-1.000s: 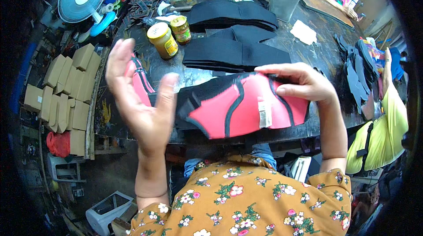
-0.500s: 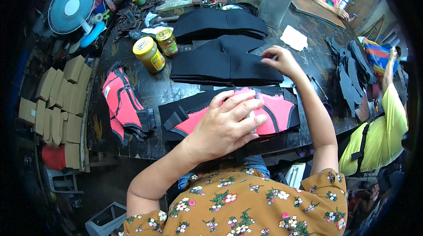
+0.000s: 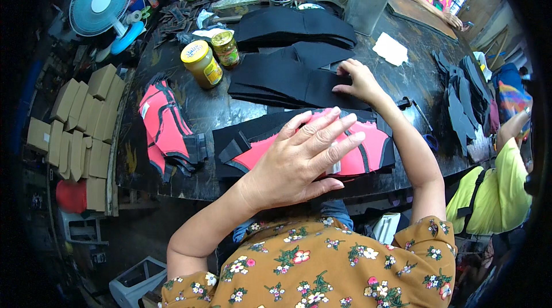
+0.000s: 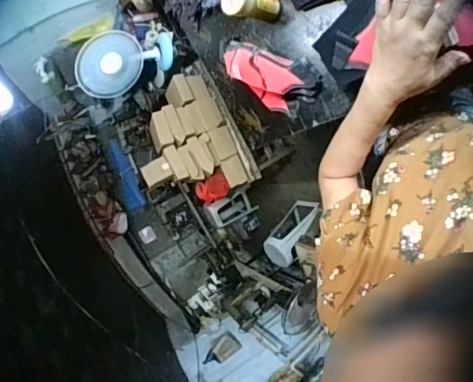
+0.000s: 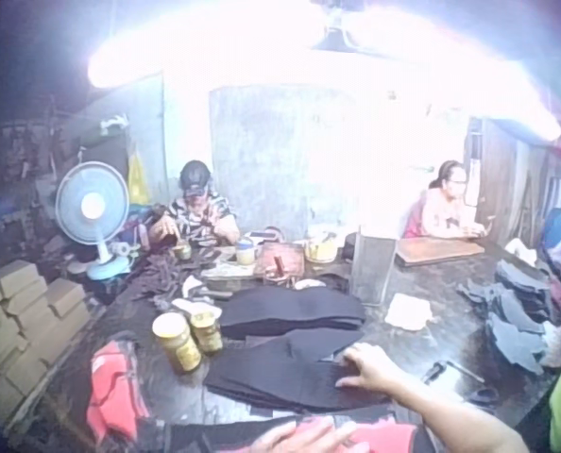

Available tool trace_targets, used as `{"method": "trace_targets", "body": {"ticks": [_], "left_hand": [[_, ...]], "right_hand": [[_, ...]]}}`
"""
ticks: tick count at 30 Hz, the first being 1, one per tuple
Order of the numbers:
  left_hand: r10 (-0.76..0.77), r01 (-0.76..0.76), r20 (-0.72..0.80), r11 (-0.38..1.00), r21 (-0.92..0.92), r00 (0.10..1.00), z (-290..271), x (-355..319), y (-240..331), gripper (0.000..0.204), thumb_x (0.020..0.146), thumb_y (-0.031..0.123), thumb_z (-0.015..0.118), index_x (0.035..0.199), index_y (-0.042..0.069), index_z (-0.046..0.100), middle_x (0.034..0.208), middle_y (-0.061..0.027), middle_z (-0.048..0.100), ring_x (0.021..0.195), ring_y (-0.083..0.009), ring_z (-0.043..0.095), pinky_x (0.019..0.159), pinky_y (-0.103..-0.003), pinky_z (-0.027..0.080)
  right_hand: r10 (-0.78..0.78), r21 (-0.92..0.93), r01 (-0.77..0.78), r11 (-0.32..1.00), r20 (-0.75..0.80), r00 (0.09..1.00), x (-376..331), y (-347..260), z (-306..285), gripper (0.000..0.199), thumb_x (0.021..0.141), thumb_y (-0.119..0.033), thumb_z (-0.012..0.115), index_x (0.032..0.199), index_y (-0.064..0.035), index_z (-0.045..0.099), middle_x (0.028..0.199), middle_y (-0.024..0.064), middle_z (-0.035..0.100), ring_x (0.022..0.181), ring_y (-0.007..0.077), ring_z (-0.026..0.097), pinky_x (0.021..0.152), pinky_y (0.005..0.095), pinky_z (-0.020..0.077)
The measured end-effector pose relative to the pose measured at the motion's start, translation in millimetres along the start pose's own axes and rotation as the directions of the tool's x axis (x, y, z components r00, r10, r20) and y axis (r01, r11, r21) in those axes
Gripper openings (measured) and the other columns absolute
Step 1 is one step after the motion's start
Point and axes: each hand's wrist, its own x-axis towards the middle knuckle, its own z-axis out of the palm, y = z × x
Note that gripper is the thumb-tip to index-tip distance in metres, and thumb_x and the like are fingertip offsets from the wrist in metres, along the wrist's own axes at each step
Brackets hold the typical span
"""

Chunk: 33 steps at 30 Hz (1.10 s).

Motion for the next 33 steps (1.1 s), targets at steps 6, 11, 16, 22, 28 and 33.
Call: {"method": "trace_targets", "body": {"ticks": [6, 11, 16, 22, 28, 33], "left_hand": [[-0.016, 0.010, -0.104, 0.998, -0.063, 0.994, -8, -9, -4, 0.085, 0.087, 0.059, 0.066, 0.152, 0.010, 0.040, 0.153, -0.0163, 0.044, 0.144, -0.0346, 0.040, 0.120, -0.054, 0.022], [-0.131, 0.058, -0.359, 0.976, -0.208, 0.924, -11, -13, -19, 0.098, 0.090, 0.062, 0.063, 0.156, 0.000, 0.026, 0.150, -0.0227, 0.045, 0.129, -0.0360, 0.057, 0.110, -0.046, 0.039], [-0.374, 0.065, -0.293, 0.705, -0.706, 0.880, -19, 9, -13, 0.111, 0.091, 0.070, 0.055, 0.160, 0.007, -0.004, 0.147, -0.0250, 0.046, 0.113, -0.0321, 0.066, 0.099, -0.041, 0.050], [-0.529, -0.316, -0.288, 0.040, -0.948, 0.798, -54, 18, -6, 0.089, 0.099, 0.039, 0.062, 0.161, 0.024, 0.001, 0.135, -0.0152, 0.057, 0.113, -0.0212, 0.063, 0.089, -0.038, 0.057], [-0.594, -0.045, -0.650, 0.721, -0.692, 0.474, -84, -39, 5, 0.029, 0.090, 0.001, 0.068, 0.119, 0.003, 0.064, 0.105, -0.0048, 0.066, 0.092, -0.0113, 0.065, 0.080, -0.033, 0.059], [-0.715, 0.193, -0.502, 0.648, -0.737, 0.486, -61, -101, 28, 0.015, 0.086, -0.005, 0.070, 0.098, 0.003, 0.068, 0.090, -0.0023, 0.066, 0.070, -0.0056, 0.062, 0.051, -0.018, 0.052]], "right_hand": [[0.110, 0.467, -0.112, 0.877, 0.032, 0.993, 22, -48, -68, 0.013, 0.090, -0.001, 0.067, 0.101, 0.0000, 0.061, 0.088, 0.0007, 0.064, 0.086, 0.0089, 0.059, 0.080, 0.0267, 0.0495], [-0.198, 0.421, 0.286, 0.861, -0.241, 0.950, 13, -131, -156, 0.016, 0.098, -0.003, 0.063, 0.113, -0.0007, 0.069, 0.105, 0.0017, 0.070, 0.101, 0.0084, 0.062, 0.094, 0.0248, 0.0484], [-0.232, 0.709, 0.410, 0.575, -0.338, 0.912, -4, -188, -177, 0.022, 0.101, -0.006, 0.058, 0.123, -0.0009, 0.062, 0.109, 0.0039, 0.068, 0.102, 0.0073, 0.060, 0.091, 0.0234, 0.0463], [-0.276, 0.832, 0.407, 0.378, -0.318, 0.907, -30, -194, -173, 0.024, 0.099, -0.004, 0.058, 0.123, 0.0001, 0.059, 0.117, 0.0059, 0.064, 0.108, 0.0110, 0.059, 0.094, 0.0256, 0.0441], [0.011, 0.702, 0.076, 0.708, -0.119, 0.993, -68, -182, -181, 0.016, 0.097, -0.004, 0.062, 0.111, 0.0025, 0.067, 0.106, 0.0046, 0.067, 0.102, 0.0103, 0.060, 0.093, 0.0255, 0.0458], [0.006, 0.609, -0.032, 0.793, 0.044, 0.999, -70, -163, -141, 0.029, 0.086, -0.018, 0.079, 0.101, 0.0048, 0.070, 0.096, 0.0080, 0.071, 0.090, 0.0140, 0.065, 0.084, 0.0281, 0.0503]]}}
